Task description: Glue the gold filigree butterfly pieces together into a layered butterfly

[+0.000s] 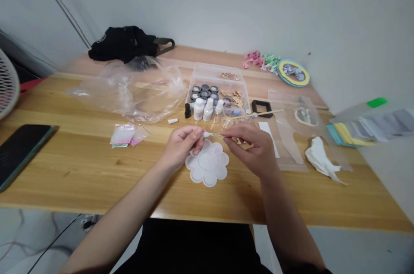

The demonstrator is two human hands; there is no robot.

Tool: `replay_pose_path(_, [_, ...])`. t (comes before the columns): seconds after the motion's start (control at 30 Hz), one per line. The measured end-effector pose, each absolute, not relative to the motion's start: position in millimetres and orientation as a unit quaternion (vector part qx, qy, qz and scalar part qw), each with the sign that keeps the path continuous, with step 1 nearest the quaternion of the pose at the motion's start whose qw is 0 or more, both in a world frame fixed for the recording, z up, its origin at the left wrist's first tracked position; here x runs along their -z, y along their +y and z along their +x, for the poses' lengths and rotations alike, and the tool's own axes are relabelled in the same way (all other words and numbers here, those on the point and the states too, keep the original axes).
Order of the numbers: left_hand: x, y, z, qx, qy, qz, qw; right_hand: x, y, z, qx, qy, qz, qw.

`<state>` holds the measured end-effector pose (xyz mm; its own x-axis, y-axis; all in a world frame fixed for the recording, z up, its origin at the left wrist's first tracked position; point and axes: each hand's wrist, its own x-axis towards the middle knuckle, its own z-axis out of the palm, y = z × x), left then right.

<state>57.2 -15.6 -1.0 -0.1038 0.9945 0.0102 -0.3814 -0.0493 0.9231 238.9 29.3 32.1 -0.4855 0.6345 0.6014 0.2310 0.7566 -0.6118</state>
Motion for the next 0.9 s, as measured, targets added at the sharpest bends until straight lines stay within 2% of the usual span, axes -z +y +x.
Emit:
replay_pose_path(0.3, [1.1,-15.3,55.1,-0.588,0.42,0.369,0.584,-33.3,29.3,238.9,-0.232,-0.834,-0.255,0.431])
replay_pose_path(0.53, [-0.1,-14.4,55.2,-0.624,0.411,0.334,0.575,-30.9,30.0,240.8,-0.284,-0.816,-0.305,0.4])
replay_pose_path(0.7, [-2.2,-13.0,53.4,-0.641,0.413,0.315,0.565,-29.7,31.4,244.4,-0.317,-0.773,-0.336,0.436])
replay_pose_path(0.9, [0.5,-13.9,56.9,-0.637,0.408,0.324,0.567,-31.1,30.1,242.5,-0.27,-0.807,-0.286,0.44])
